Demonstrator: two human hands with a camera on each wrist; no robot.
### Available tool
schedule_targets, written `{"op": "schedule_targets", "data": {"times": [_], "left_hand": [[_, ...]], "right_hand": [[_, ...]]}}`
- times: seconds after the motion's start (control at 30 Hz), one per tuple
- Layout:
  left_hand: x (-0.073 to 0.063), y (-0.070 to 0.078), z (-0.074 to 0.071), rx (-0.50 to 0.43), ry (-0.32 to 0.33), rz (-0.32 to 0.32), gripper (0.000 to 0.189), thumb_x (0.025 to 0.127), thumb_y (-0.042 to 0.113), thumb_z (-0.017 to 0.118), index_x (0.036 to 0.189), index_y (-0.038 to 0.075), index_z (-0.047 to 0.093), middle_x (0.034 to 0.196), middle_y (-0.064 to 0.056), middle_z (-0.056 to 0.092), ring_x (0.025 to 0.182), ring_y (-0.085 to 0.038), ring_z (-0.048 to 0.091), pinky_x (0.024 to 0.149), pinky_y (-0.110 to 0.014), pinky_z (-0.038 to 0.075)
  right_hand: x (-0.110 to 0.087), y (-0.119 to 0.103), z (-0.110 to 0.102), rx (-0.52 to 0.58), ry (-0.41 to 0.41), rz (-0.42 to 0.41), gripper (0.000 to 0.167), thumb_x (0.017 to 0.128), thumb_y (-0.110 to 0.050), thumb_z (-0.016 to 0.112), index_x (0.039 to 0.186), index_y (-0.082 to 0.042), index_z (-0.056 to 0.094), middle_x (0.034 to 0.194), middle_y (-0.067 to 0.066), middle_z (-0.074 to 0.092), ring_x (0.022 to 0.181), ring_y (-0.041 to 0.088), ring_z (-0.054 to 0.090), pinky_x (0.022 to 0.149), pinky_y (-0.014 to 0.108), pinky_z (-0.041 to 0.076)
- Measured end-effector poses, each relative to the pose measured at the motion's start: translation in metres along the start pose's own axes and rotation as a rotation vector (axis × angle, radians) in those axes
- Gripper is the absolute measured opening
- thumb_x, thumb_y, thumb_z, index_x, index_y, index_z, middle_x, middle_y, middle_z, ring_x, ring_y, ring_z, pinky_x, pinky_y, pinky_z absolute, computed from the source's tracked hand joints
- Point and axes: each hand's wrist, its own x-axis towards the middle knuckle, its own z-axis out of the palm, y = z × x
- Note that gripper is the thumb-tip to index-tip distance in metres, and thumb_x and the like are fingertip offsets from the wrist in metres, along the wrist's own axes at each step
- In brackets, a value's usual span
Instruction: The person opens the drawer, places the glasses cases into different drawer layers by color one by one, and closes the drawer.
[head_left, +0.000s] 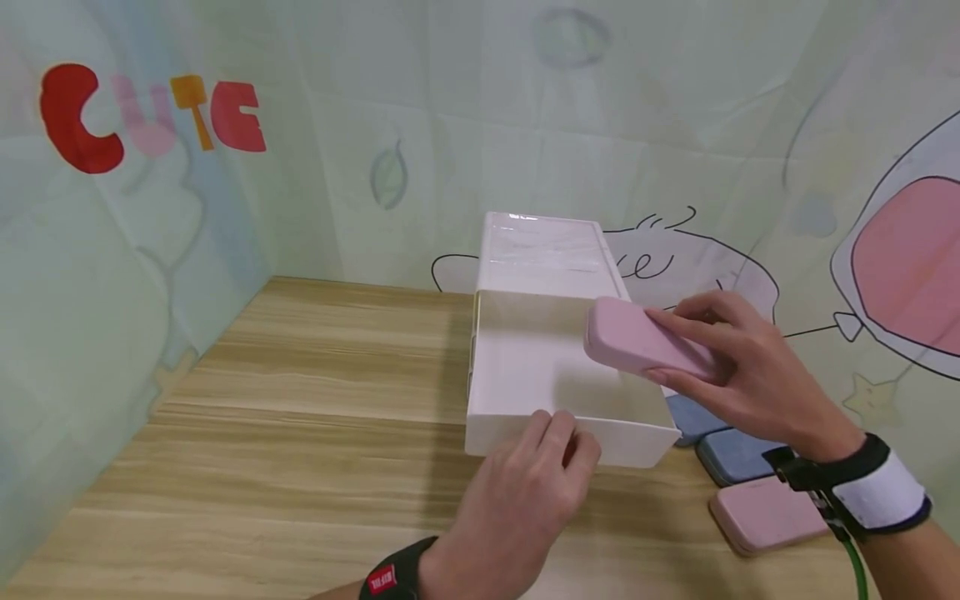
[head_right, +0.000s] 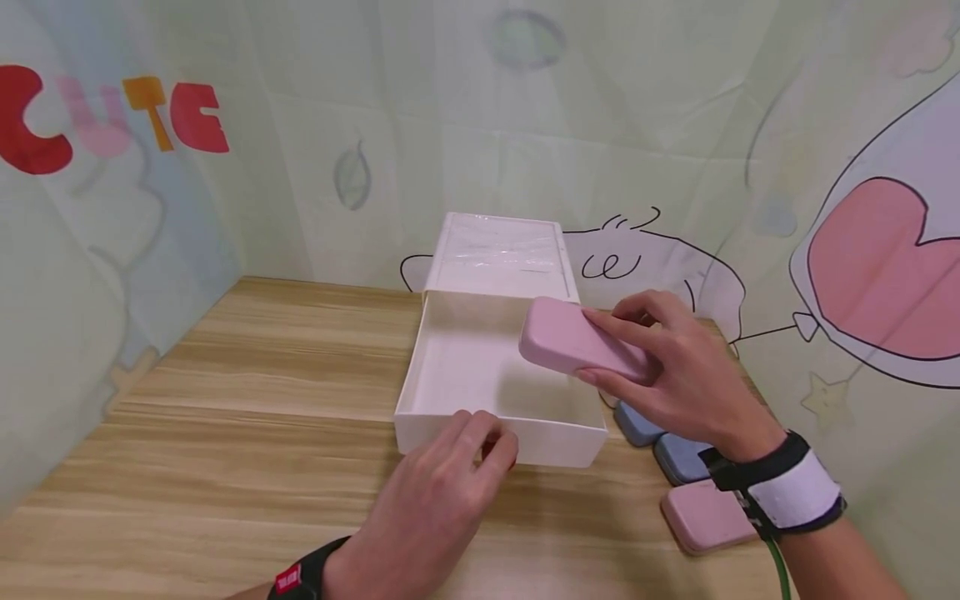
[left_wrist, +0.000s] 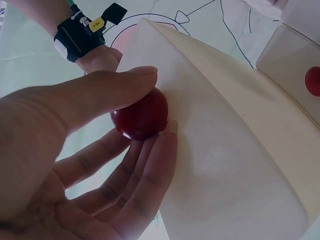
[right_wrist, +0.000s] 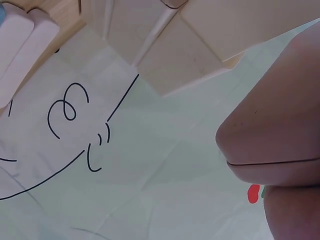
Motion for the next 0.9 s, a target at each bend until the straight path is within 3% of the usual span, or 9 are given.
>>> {"op": "schedule_targets", "data": {"times": [0.53, 0.9], "left_hand": [[-0.001, 0.001, 0.000, 0.011, 0.018, 0.006, 0.019, 0.083, 0.000, 0.072, 0.099, 0.008, 0.067, 0.088, 0.000, 0.055, 0.077, -0.011, 0.050, 0.063, -0.018, 0.047], [-0.001, 0.001, -0.001, 0.011, 0.013, 0.006, 0.018, 0.085, 0.003, 0.074, 0.101, 0.009, 0.068, 0.088, 0.001, 0.056, 0.078, -0.011, 0.051, 0.062, -0.017, 0.046]], "right_hand": [[0.017, -0.006, 0.004, 0.013, -0.004, -0.042, 0.067, 0.071, -0.020, 0.093, 0.133, -0.019, 0.069, 0.119, 0.006, 0.063, 0.101, 0.013, 0.048, 0.067, 0.025, 0.045], [0.032, -0.013, 0.009, 0.017, -0.056, -0.032, 0.063, 0.074, -0.023, 0.091, 0.133, -0.020, 0.069, 0.120, 0.005, 0.062, 0.103, 0.016, 0.050, 0.068, 0.028, 0.046]]}}
